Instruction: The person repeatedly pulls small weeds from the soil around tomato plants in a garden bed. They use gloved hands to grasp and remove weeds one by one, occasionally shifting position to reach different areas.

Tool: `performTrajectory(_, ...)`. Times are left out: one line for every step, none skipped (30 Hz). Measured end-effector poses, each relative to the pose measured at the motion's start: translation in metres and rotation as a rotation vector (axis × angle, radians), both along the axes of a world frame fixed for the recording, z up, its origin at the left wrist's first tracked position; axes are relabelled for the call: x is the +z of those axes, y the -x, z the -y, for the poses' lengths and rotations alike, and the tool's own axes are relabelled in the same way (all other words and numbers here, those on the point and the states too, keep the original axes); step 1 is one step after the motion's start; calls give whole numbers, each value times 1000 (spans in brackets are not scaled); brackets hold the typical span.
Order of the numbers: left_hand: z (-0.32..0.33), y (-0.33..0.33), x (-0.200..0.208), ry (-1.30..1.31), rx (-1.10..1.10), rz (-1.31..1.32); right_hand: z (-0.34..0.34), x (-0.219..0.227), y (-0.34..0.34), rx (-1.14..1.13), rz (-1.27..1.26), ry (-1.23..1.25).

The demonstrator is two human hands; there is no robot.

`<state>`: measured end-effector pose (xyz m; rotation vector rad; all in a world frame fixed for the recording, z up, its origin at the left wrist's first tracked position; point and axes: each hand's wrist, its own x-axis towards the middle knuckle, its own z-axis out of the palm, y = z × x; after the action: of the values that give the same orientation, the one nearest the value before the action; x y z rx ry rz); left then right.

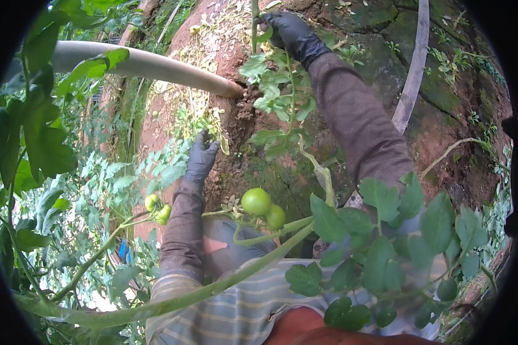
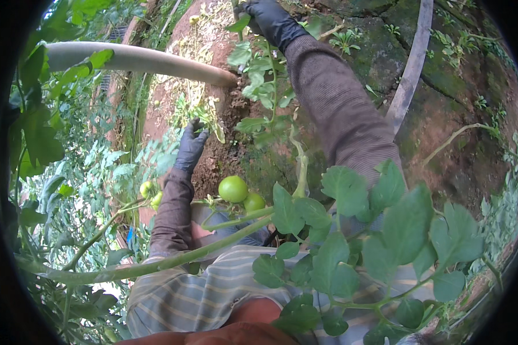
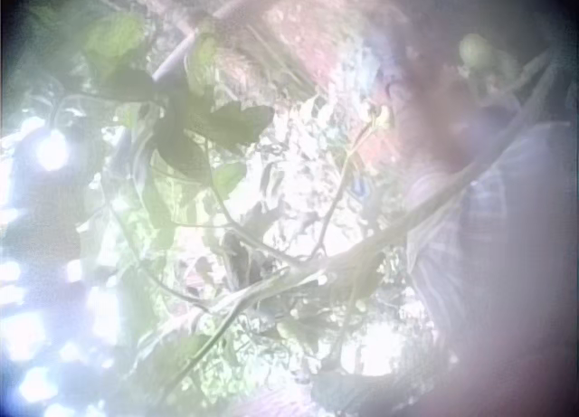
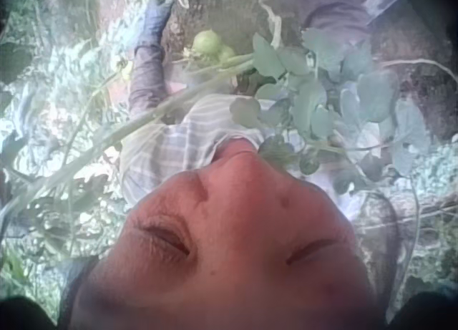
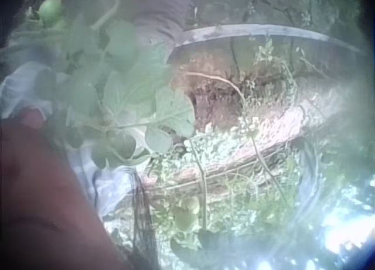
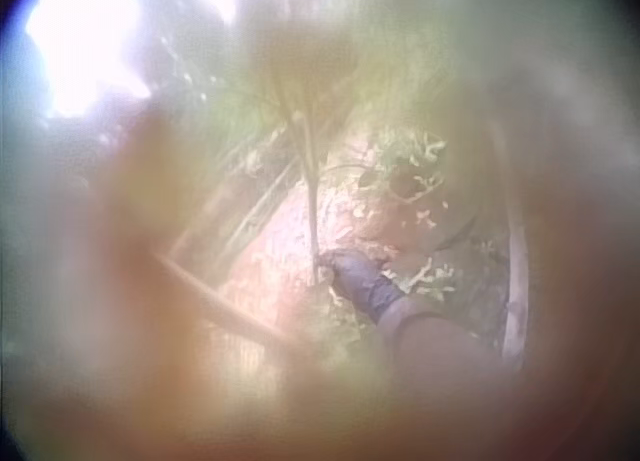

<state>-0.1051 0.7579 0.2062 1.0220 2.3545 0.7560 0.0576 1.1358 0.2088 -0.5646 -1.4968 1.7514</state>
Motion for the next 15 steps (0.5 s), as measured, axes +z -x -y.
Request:
performTrajectory(-1,0,0,-2,-2,-4,3,-10,-3,84,-121,107)
performTrajectory(-1,-1,1,-19,19,33,8,-21,-5,168,-242,217)
performTrajectory(-4,-2,1,-41,14,48,13,-32,-6,250,-362,333)
performTrajectory(-7,-4,2,-28,12,48,19,-44,-7,125,-168,440)
performTrajectory(-10,-6,2,-4,25,47,26,-57,-9,56,-1,357)
performTrajectory(-12,-10,3,-25,7,77,36,-71,-13,0,128,258)
performTrajectory(-16,-14,3,-35,7,107,44,-80,-15,-58,311,205)
performTrajectory(-21,-19,4,-43,11,141,51,-86,-14,-105,82,478)
performTrajectory(-26,-24,5,-83,-50,139,60,-88,-12,-155,-99,802)
performTrajectory(-30,-31,6,-114,-109,143,74,-87,-11,-243,-255,1143)
performTrajectory(-35,-38,8,-139,-167,152,86,-81,-8,-126,-394,1073)
performTrajectory(-40,-43,11,-151,-242,70,98,-71,-2,-49,-436,1104)
performTrajectory(-46,-49,13,-146,-291,-11,110,-60,3,14,-457,1138)
performTrajectory(-51,-56,15,-136,-339,-88,122,-48,9,76,-534,1166)
performTrajectory(-56,-61,16,-136,-378,-163,130,-38,12,146,-632,1197)
